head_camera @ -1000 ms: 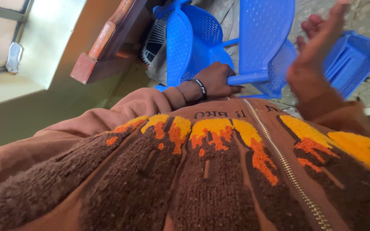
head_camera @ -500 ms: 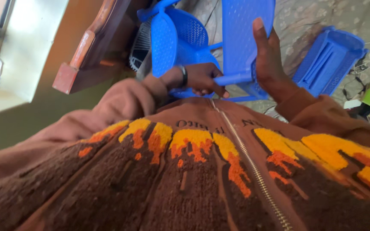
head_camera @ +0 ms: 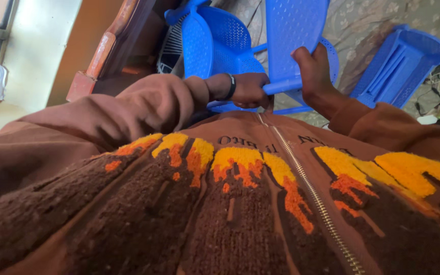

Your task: The person assembles a blue plastic chair by inserting the legs into the seat base and then wiping the seat with a cloth. The person handles the chair parts and a cleaning cloth, then places the assembled chair on the floor.

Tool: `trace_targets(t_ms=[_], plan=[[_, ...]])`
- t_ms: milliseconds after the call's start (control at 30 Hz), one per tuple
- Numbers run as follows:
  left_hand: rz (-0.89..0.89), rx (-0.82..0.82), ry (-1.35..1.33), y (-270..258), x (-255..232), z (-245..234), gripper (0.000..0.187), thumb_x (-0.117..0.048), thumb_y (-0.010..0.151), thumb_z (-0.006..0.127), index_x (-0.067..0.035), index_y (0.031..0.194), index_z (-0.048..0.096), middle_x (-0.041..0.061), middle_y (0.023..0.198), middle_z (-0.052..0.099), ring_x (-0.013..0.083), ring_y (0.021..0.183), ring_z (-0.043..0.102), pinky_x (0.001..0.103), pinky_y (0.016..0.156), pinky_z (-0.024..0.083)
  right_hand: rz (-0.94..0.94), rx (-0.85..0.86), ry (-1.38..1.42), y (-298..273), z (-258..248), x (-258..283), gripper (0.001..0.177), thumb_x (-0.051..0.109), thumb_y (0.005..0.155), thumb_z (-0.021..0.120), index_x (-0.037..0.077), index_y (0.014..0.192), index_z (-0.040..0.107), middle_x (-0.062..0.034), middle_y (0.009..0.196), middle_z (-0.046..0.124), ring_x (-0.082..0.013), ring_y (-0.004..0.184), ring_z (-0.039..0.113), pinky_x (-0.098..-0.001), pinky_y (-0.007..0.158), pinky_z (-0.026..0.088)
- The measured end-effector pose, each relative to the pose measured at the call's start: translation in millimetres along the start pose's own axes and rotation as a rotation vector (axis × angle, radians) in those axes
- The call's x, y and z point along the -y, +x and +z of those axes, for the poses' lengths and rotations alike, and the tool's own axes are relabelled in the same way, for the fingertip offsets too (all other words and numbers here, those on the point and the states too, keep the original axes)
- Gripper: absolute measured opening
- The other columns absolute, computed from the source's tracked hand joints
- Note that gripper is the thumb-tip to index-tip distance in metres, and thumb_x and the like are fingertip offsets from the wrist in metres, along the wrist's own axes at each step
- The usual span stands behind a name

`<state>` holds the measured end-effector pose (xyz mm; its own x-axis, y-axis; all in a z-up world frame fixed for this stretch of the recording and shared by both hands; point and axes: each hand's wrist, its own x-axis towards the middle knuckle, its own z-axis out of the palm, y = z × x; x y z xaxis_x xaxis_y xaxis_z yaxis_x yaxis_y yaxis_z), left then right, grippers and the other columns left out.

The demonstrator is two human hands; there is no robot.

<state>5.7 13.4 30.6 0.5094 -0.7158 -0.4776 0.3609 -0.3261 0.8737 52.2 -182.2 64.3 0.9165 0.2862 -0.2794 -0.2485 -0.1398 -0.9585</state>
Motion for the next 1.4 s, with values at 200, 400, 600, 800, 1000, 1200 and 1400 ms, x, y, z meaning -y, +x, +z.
trace_targets(t_ms=[200, 400, 600, 800, 1000, 1200, 1400], plan=[[0.065, -0.354, 0.312, 11.7, 14.7, 17.3, 0.020, -0.024, 0.074, 0.069, -0.011, 0.085, 0.080, 0.015, 0.081, 0.076, 0.0288, 0.077, 0.075, 0.040, 0.073, 0.057, -0.086, 0.038, -0.042, -4.1, 3.8, -0.2, 0.013, 0.013, 0.094, 0.054, 0.005, 0.096, 0.064, 0.0020, 0.084, 0.059, -0.0082, 0.075, 0.052, -0.0290, 0.067, 0.045], [0.041, -0.493, 0.449, 1.5, 14.3, 26.7, 0.026, -0.019, 0.080, 0.063, -0.008, 0.098, 0.076, 0.023, 0.095, 0.073, 0.0410, 0.092, 0.071, 0.048, 0.083, 0.056, -0.099, -0.048, 0.014, -13.3, 8.9, -19.4, 0.010, 0.011, 0.095, 0.054, 0.004, 0.093, 0.061, 0.0026, 0.083, 0.055, -0.0085, 0.074, 0.049, -0.0303, 0.066, 0.042], [-0.027, -0.529, 0.497, -10.8, 2.8, 25.9, 0.026, -0.019, 0.082, 0.061, -0.009, 0.099, 0.077, 0.024, 0.097, 0.073, 0.0430, 0.093, 0.069, 0.050, 0.084, 0.055, -0.088, -0.085, -0.003, -8.6, 13.1, -25.4, 0.010, 0.011, 0.093, 0.053, 0.006, 0.092, 0.062, 0.0034, 0.082, 0.056, -0.0072, 0.073, 0.050, -0.0300, 0.065, 0.042], [-0.057, -0.551, 0.478, -19.8, -5.6, 25.4, 0.026, -0.022, 0.080, 0.063, -0.012, 0.099, 0.078, 0.021, 0.095, 0.075, 0.0402, 0.091, 0.071, 0.049, 0.084, 0.057, -0.103, 0.009, -0.024, -3.5, 14.5, -10.0, 0.018, 0.011, 0.093, 0.053, 0.003, 0.105, 0.063, 0.0010, 0.091, 0.061, -0.0086, 0.080, 0.056, -0.0298, 0.072, 0.047], [0.007, -0.581, 0.432, -24.4, -23.4, 32.8, 0.026, -0.023, 0.078, 0.064, -0.014, 0.097, 0.079, 0.020, 0.092, 0.075, 0.0398, 0.087, 0.072, 0.049, 0.081, 0.057, -0.059, 0.022, -0.029, -6.7, 5.3, 17.3, 0.019, 0.009, 0.091, 0.061, 0.002, 0.108, 0.065, -0.0005, 0.094, 0.063, -0.0099, 0.083, 0.059, -0.0295, 0.075, 0.050], [0.000, -0.572, 0.457, -31.2, -52.2, 33.3, 0.024, -0.025, 0.079, 0.065, -0.014, 0.096, 0.078, 0.019, 0.090, 0.076, 0.0393, 0.085, 0.073, 0.050, 0.080, 0.058, -0.069, -0.050, -0.052, -15.8, -3.5, 47.2, 0.021, 0.006, 0.088, 0.069, 0.000, 0.108, 0.068, -0.0024, 0.095, 0.068, -0.0110, 0.083, 0.062, -0.0288, 0.077, 0.050], [-0.031, -0.535, 0.501, -16.9, -55.5, 40.8, 0.026, -0.026, 0.082, 0.065, -0.012, 0.101, 0.076, 0.019, 0.093, 0.075, 0.0391, 0.088, 0.072, 0.050, 0.080, 0.057, 0.173, -0.169, 0.220, -0.7, -14.9, 70.1, 0.026, 0.006, 0.084, 0.068, -0.005, 0.108, 0.068, -0.0091, 0.097, 0.071, -0.0184, 0.085, 0.070, -0.0335, 0.081, 0.057]])
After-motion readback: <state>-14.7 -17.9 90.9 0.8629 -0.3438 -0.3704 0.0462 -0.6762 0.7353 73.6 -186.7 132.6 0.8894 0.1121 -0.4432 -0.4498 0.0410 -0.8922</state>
